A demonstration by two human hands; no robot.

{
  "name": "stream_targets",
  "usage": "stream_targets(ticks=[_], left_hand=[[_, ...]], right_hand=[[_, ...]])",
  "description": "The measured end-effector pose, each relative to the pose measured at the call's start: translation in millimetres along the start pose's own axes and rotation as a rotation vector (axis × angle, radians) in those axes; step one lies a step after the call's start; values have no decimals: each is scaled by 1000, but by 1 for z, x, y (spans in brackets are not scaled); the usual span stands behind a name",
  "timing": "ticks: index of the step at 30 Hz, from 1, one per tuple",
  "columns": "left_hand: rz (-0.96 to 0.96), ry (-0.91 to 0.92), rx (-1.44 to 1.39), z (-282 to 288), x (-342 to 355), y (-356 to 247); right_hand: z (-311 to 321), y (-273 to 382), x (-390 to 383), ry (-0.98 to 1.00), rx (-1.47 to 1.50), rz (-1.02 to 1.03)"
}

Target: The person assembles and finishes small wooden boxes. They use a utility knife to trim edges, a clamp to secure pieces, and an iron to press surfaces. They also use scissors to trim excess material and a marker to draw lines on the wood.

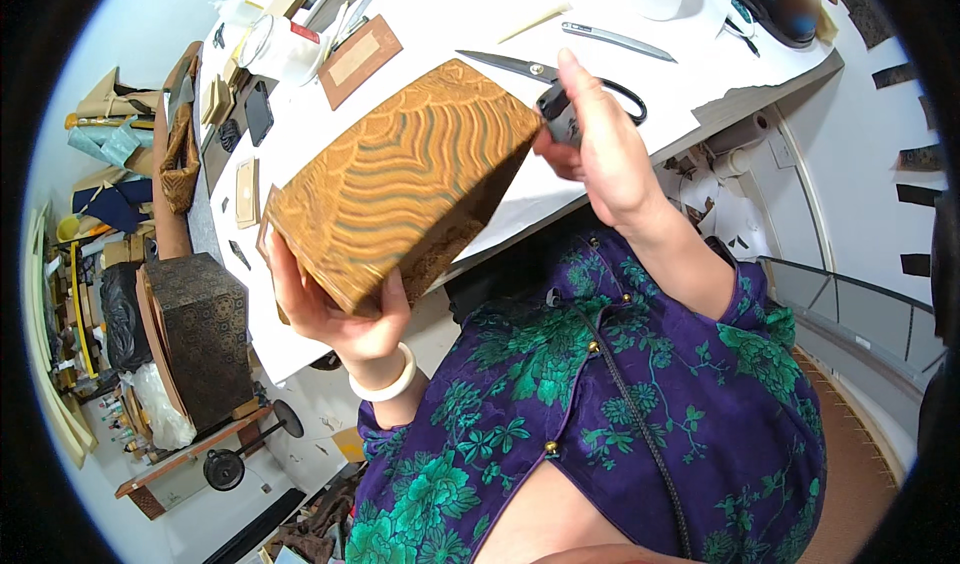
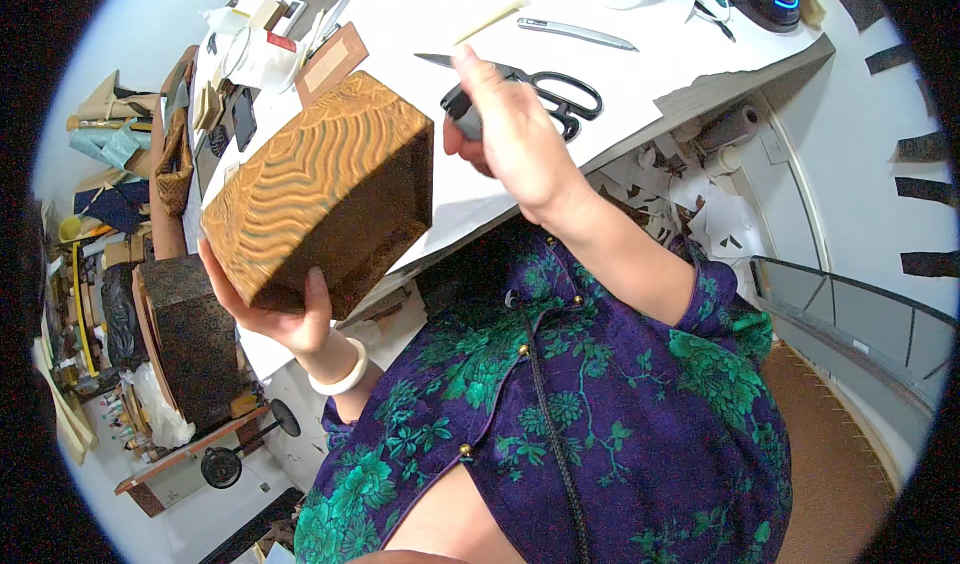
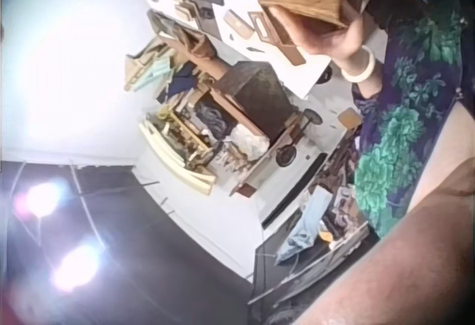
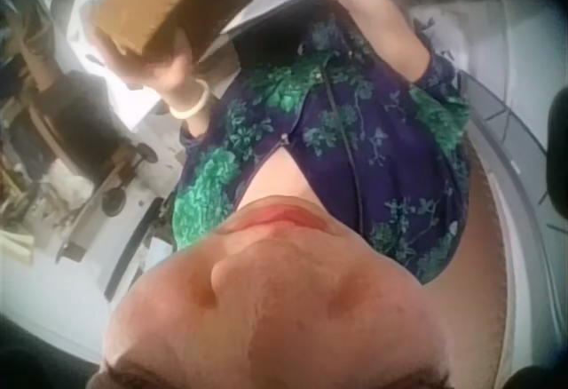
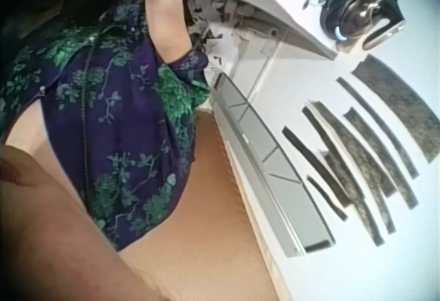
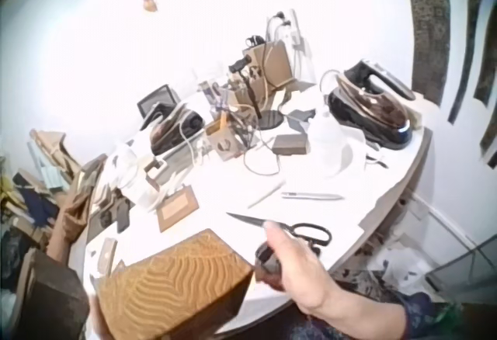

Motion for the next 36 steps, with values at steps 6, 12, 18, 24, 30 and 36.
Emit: stream_targets(ticks=[6,12,18,24,30,36], left_hand=[[-114,-75,88,6,-7,-7],[-155,-111,157,12,-7,-7],[-260,-38,99,3,-7,-17],[-292,-5,49,-4,-6,-20],[-168,-108,137,12,-9,-7],[30,-122,78,24,-9,21]], right_hand=[[-12,6,-17,78,63,-22],[-13,10,-23,76,52,20],[-14,19,-26,56,1,52],[-16,18,-28,52,-91,84],[-22,27,-26,124,-156,109],[-37,6,-16,437,39,-130]])
Point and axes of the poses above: each hand's wrist, its own x-axis towards the middle knuckle, its own z-axis out of the back of the hand, y = z × x, the point moved 9 cm from there along x, towards the middle knuckle, and after that the axes turned 8 degrees about -y, right-handed, at the moved point
